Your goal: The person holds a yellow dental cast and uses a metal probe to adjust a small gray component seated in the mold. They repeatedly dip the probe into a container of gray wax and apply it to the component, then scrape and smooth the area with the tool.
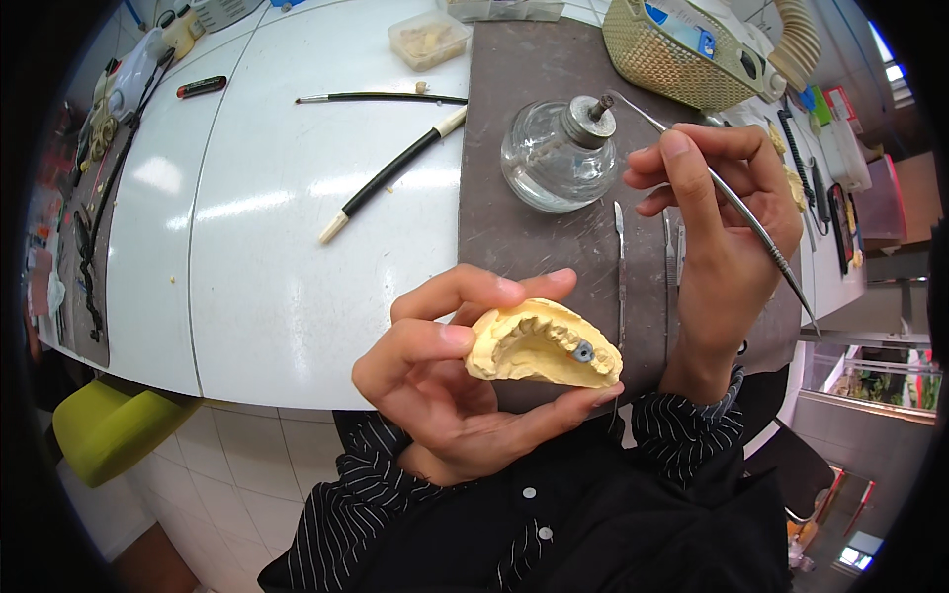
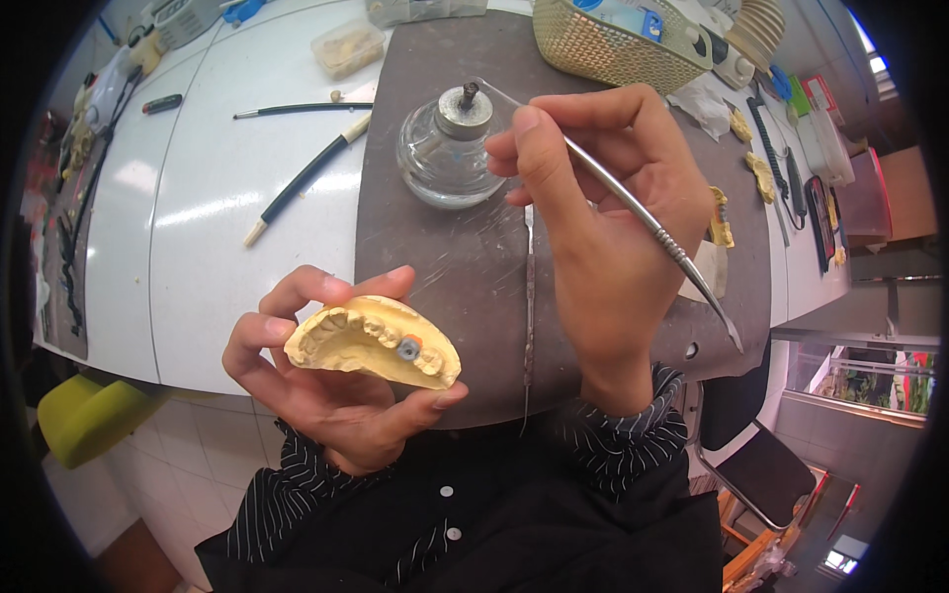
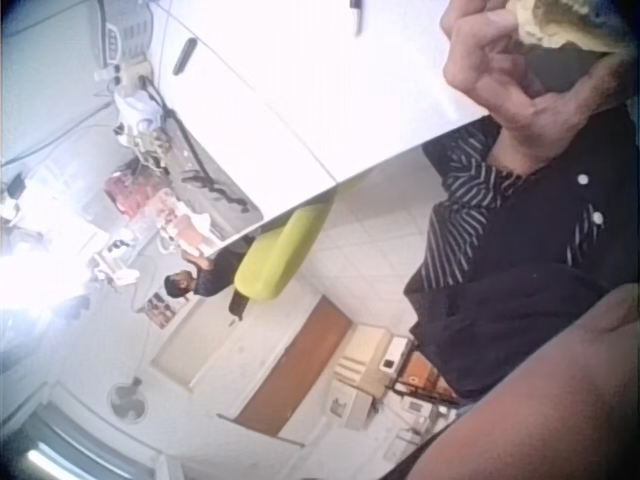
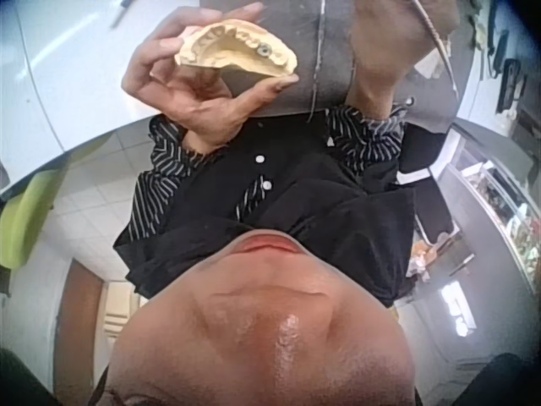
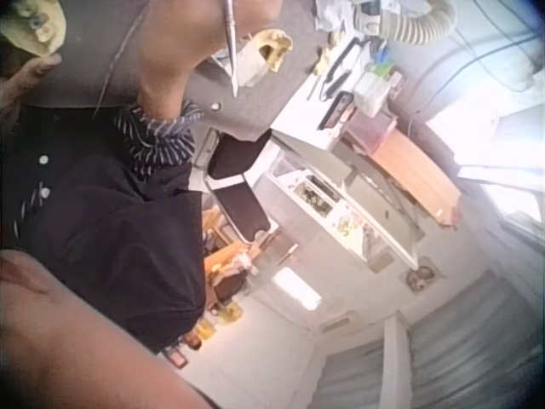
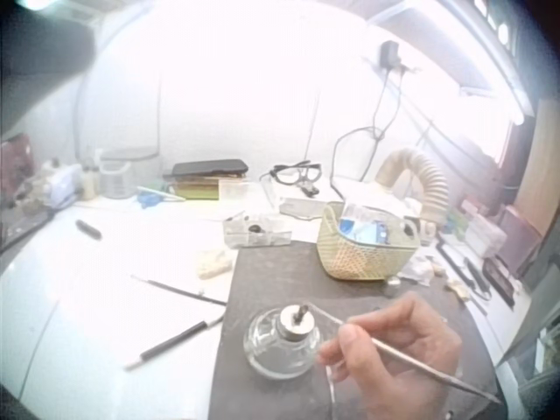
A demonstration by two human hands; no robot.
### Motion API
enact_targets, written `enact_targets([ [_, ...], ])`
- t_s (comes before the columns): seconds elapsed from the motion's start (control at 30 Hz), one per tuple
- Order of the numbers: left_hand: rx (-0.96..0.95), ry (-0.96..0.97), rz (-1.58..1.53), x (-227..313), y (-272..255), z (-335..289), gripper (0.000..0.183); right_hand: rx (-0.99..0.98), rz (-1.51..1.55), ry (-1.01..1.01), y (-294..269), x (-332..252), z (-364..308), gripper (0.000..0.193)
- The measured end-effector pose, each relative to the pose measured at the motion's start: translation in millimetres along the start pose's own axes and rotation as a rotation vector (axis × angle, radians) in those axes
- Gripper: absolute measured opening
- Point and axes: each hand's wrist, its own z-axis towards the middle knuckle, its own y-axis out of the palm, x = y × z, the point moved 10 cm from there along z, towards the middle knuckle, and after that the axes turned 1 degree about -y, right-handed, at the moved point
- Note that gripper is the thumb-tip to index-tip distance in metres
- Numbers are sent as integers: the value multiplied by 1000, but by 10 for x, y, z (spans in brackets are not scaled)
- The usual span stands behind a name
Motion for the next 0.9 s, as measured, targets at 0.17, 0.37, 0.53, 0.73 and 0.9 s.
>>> enact_targets([
  [0.17, 26, 24, 4, 19, -42, 8, 92, -19, 8, -28, 52, -38, 3, 9],
  [0.37, 18, -42, -24, -69, 4, 36, 86, -13, -18, -46, 32, -46, 1, 10],
  [0.53, 57, -133, -17, -121, 7, 35, 85, -22, -22, -61, 50, -63, 9, 10],
  [0.73, 56, -205, -34, -175, 8, 35, 85, -6, -42, -35, 28, -76, -10, 11],
  [0.9, 78, -177, -43, -121, 9, 62, 85, -9, -87, 44, -57, -409, -281, 12],
])
